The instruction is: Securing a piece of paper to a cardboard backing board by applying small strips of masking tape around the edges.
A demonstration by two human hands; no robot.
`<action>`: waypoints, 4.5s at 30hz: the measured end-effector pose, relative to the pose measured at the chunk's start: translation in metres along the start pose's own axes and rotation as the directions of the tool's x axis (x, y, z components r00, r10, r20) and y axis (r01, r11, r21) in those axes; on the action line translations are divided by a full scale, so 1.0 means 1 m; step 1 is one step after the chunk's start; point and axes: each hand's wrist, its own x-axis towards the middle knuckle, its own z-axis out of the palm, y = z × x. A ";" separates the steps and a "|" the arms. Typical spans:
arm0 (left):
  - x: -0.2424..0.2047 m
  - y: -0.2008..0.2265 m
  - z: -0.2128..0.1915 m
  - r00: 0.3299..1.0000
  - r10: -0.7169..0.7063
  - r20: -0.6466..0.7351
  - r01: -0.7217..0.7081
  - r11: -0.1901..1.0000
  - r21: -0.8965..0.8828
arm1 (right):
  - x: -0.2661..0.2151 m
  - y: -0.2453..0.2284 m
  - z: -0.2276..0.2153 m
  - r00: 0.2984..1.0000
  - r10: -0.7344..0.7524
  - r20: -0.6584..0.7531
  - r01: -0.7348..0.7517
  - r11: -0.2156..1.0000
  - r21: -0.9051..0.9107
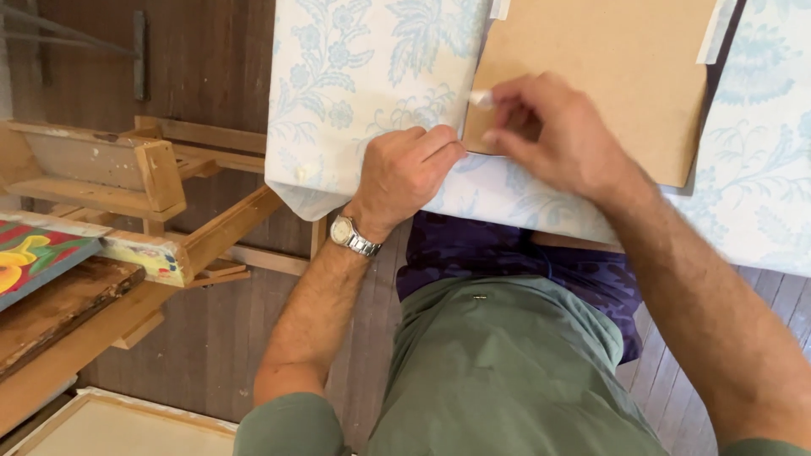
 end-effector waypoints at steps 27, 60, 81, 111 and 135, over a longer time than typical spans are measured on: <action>0.019 -0.008 0.002 0.645 -0.529 0.552 0.671 0.737 -0.077 | 0.002 0.020 -0.008 0.997 0.039 0.061 -0.039 0.999 -0.011; 0.042 -0.013 -0.004 0.454 -0.564 0.690 0.743 0.667 0.057 | 0.053 -0.039 -0.011 0.718 0.536 0.443 -0.324 0.821 -0.470; 0.035 -0.019 0.002 0.485 -0.563 0.670 0.737 0.675 0.033 | 0.063 -0.033 0.004 0.684 0.599 0.417 -0.029 0.593 -0.804; 0.031 -0.032 0.004 0.553 -0.429 0.714 0.685 0.722 -0.096 | 0.077 -0.021 0.004 0.778 0.413 0.473 0.177 0.578 -0.796; 0.030 -0.038 0.004 0.544 -0.418 0.728 0.687 0.719 -0.101 | 0.069 -0.005 -0.006 0.749 -0.038 0.662 0.427 0.791 -0.438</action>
